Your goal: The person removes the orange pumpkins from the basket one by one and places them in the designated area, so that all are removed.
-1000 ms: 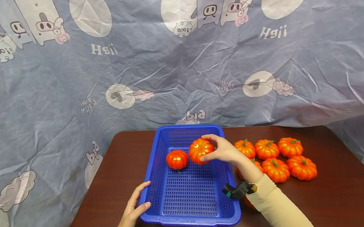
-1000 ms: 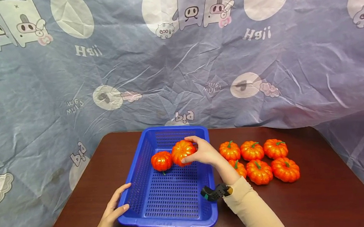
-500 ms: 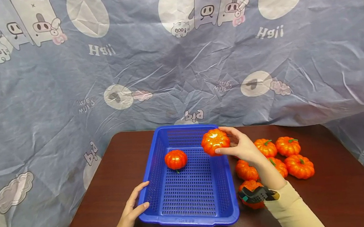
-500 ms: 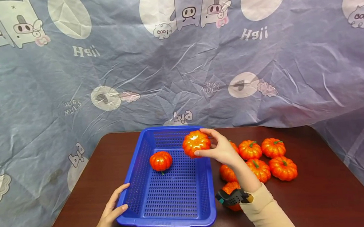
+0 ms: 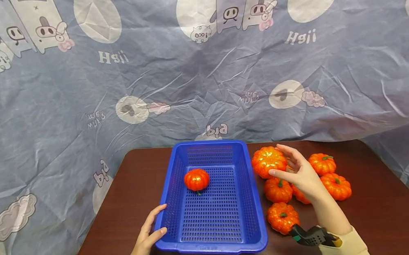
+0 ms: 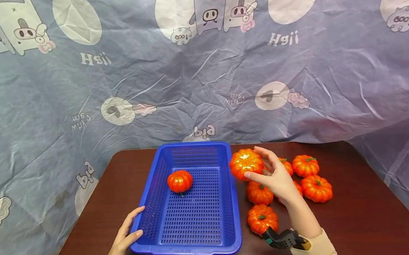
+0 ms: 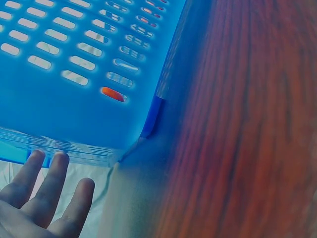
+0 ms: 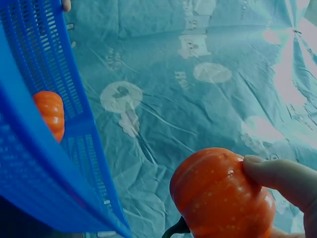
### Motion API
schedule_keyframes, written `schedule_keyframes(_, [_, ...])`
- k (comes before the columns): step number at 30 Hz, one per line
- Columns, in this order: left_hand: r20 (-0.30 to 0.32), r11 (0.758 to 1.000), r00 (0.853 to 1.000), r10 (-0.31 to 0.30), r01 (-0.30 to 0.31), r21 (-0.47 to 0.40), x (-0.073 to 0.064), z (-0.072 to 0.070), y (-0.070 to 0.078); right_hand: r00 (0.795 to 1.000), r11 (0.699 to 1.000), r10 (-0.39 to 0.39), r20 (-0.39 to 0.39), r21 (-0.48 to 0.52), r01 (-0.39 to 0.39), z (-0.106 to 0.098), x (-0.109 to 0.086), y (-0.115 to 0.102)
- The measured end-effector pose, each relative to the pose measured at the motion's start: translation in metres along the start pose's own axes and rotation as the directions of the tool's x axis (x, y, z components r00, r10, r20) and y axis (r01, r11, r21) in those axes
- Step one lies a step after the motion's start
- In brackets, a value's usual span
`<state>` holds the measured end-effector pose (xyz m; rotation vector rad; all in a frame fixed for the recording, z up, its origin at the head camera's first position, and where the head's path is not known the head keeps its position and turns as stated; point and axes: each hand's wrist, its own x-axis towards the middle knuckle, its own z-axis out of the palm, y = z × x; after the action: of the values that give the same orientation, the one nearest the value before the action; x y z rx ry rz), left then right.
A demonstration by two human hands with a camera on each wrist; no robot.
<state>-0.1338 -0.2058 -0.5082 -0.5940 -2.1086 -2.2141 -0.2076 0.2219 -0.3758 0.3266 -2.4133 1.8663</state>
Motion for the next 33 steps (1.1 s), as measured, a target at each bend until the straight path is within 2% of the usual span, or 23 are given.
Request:
schedule_keyframes(5, [-0.002, 1.000, 1.000, -0.005, 0.005, 0.006, 0.000, 0.000, 0.001, 0.998, 1.000, 0.019, -0.056, 0.009, -0.018, -0.014, -0.017, 0.008])
schedule_keyframes(10, [-0.006, 1.000, 1.000, -0.005, 0.005, 0.011, -0.001, 0.000, 0.001, 0.997, 1.000, 0.020, -0.072, 0.015, -0.019, -0.028, -0.033, 0.021])
schedule_keyframes(13, [-0.008, 1.000, 1.000, -0.003, 0.003, 0.015, -0.001, 0.000, 0.001, 0.997, 0.999, 0.012, -0.081, 0.036, -0.009, -0.035, -0.042, 0.030])
schedule_keyframes(18, [-0.012, 1.000, 1.000, -0.003, 0.003, 0.019, -0.001, 0.000, 0.000, 0.994, 0.992, -0.041, -0.104, 0.111, 0.053, -0.046, -0.057, 0.048])
schedule_keyframes(21, [-0.012, 1.000, 1.000, -0.002, 0.002, 0.018, -0.001, 0.000, -0.001, 0.989, 0.979, -0.079, -0.128, 0.175, 0.101, -0.053, -0.063, 0.062])
schedule_keyframes(25, [-0.013, 1.000, 1.000, 0.002, -0.002, 0.020, -0.001, 0.000, 0.000, 0.978, 0.945, -0.129, -0.163, 0.278, 0.171, -0.060, -0.071, 0.082])
schedule_keyframes(28, [-0.019, 1.000, 1.000, -0.001, 0.001, 0.022, -0.001, 0.000, 0.000, 0.975, 0.925, -0.129, -0.182, 0.331, 0.184, -0.064, -0.077, 0.090])
schedule_keyframes(30, [-0.019, 1.000, 1.000, -0.004, 0.004, 0.025, -0.001, 0.000, 0.000, 0.976, 0.932, -0.097, -0.196, 0.326, 0.158, -0.065, -0.081, 0.092])
schedule_keyframes(33, [-0.021, 1.000, 1.000, -0.007, 0.008, 0.029, -0.001, 0.001, 0.000, 0.972, 0.923, -0.089, -0.219, 0.349, 0.164, -0.068, -0.086, 0.099])
